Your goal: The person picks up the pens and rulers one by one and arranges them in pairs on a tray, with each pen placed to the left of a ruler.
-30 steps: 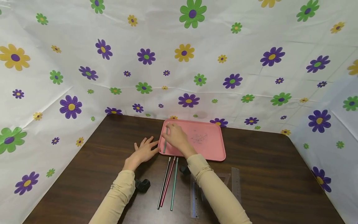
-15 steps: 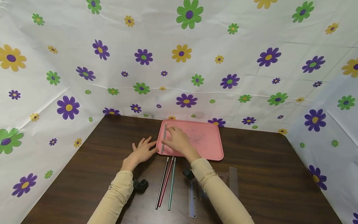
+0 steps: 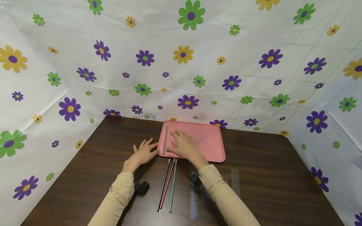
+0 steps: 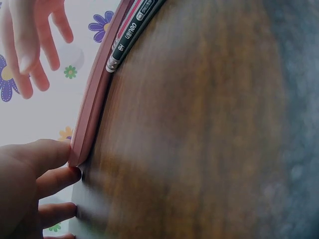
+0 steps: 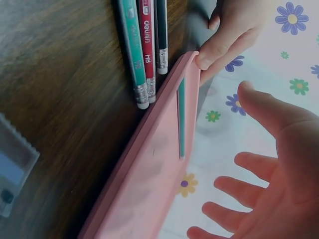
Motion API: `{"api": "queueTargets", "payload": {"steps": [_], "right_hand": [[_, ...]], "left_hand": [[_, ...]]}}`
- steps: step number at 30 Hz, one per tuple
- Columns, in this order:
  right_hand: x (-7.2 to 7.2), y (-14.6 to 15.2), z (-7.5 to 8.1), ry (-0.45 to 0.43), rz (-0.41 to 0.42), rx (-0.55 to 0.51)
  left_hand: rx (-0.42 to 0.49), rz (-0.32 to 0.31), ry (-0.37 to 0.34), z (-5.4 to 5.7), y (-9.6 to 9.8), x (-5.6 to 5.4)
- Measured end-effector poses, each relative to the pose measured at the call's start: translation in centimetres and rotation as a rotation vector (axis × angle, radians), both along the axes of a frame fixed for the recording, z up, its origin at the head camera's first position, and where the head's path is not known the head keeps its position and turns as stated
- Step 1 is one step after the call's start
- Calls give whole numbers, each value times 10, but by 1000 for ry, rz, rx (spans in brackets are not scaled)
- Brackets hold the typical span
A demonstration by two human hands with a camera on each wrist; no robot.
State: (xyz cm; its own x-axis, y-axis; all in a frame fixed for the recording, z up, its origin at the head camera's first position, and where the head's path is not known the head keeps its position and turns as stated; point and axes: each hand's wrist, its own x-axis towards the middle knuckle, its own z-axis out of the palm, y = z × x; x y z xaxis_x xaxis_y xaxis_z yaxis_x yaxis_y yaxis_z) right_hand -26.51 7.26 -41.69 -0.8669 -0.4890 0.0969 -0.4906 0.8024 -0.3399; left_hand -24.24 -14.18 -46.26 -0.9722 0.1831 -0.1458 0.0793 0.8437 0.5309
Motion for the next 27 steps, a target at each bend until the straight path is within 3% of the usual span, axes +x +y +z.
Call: {"api": "queueTargets", "payload": {"steps": [7,18,27], "right_hand": [[10,9,1,-11,14,10],[27,25,2,41,64,39],[43,44,1,-15,90,4]], "left_hand": [[6,2,-4,0,0,1],[19,4,1,1,0,0],[33,1,3,-1,1,0]]}}
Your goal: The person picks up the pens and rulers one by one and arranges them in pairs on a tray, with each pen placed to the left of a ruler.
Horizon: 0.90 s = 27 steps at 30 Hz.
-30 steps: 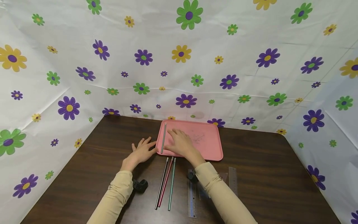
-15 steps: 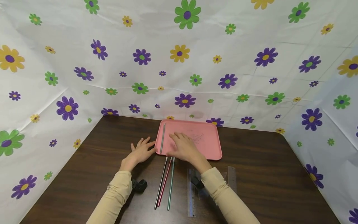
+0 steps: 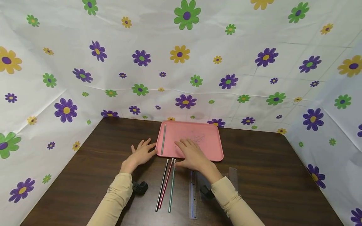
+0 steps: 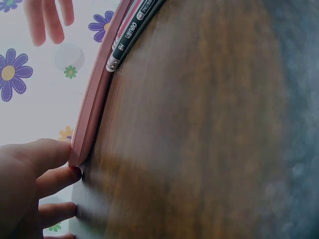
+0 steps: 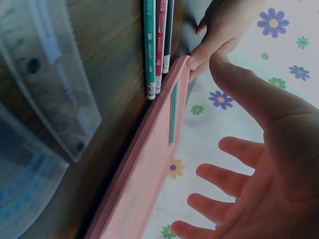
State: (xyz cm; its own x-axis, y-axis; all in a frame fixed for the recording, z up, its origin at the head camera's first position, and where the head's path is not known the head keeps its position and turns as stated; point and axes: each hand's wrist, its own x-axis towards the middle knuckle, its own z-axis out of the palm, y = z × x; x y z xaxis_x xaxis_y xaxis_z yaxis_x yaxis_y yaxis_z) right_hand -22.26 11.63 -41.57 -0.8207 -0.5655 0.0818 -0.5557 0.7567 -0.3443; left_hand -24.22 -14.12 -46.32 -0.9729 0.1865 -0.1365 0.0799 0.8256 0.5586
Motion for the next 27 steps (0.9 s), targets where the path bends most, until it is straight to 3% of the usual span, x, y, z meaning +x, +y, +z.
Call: {"api": "queueTargets", "payload": {"steps": [27], "right_hand": [[38,41,-12,-38,25,16]], "left_hand": [[10,8,15,-4,0,-1]]}}
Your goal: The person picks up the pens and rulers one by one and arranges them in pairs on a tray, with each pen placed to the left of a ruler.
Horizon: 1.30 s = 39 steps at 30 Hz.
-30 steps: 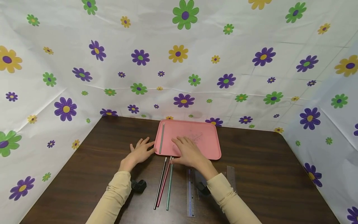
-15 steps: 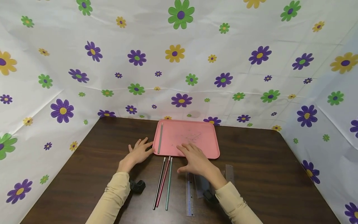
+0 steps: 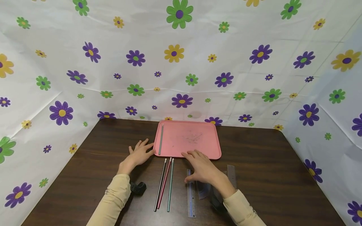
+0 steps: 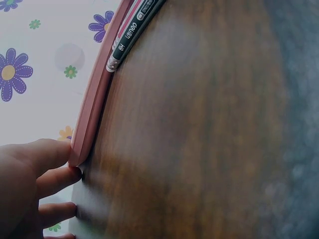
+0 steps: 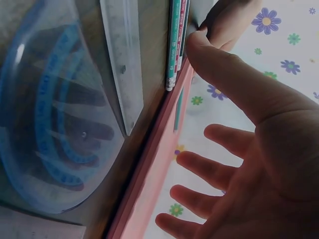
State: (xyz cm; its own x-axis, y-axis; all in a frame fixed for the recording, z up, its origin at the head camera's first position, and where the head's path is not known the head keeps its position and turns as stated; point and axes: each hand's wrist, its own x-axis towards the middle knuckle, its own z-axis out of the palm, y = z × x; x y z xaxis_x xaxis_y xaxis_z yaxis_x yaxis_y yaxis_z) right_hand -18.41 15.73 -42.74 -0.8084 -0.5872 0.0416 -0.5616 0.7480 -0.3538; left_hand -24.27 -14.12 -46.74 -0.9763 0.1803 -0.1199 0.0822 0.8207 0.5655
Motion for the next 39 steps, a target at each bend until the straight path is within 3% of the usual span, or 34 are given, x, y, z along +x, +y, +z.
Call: {"api": "queueTargets", "payload": {"steps": [10,23,39], "right_hand": [[13,8,-2,-31,18,19],[25,12,-6,-156,8,14],[33,14,-14,-153,26,12]], "left_hand": [[-2,0,-8,0,1,-1],[-7,-6,-12,1,1,0],[-13,-9,-3,2,2,1]]}}
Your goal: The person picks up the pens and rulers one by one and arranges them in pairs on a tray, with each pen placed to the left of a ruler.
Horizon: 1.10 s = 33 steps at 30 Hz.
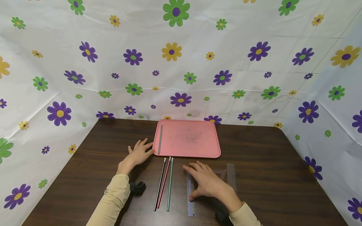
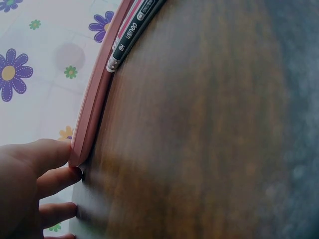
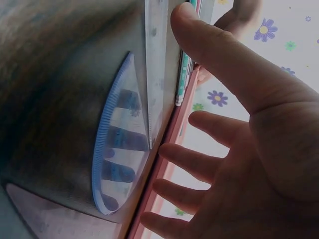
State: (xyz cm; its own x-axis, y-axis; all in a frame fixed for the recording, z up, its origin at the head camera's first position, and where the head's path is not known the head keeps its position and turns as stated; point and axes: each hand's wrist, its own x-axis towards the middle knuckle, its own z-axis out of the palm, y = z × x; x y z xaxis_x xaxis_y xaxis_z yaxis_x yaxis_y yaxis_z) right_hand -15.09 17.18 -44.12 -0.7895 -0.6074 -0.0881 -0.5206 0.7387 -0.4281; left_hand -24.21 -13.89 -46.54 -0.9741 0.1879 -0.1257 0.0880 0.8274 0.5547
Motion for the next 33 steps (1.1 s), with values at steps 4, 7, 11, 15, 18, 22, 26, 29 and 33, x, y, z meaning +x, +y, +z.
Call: {"api": "queueTargets", "payload": {"steps": [4,7,11,15,18,22,26,29,33], "right_hand": [[1,0,-2,5,1,6],[1,1,-3,4,-3,11],[1,1,-4,-4,-7,12],[1,1,-4,-6,-14,17],[2,0,-4,-3,-19,22],[2,0,-4,16,-18,30],[2,-1,-3,33,-15,34],[2,-1,-2,40,-12,41],[1,-2,-2,46,-8,56]], "left_hand": [[-1,-1,0,0,0,0],[3,0,-1,0,0,0],[4,0,-2,2,0,0],[-1,0,0,2,0,0],[-2,-1,1,2,0,0],[-1,-1,2,2,0,1],[-1,0,2,2,0,0],[-4,0,1,1,0,0],[-8,-1,-2,1,1,0]]}}
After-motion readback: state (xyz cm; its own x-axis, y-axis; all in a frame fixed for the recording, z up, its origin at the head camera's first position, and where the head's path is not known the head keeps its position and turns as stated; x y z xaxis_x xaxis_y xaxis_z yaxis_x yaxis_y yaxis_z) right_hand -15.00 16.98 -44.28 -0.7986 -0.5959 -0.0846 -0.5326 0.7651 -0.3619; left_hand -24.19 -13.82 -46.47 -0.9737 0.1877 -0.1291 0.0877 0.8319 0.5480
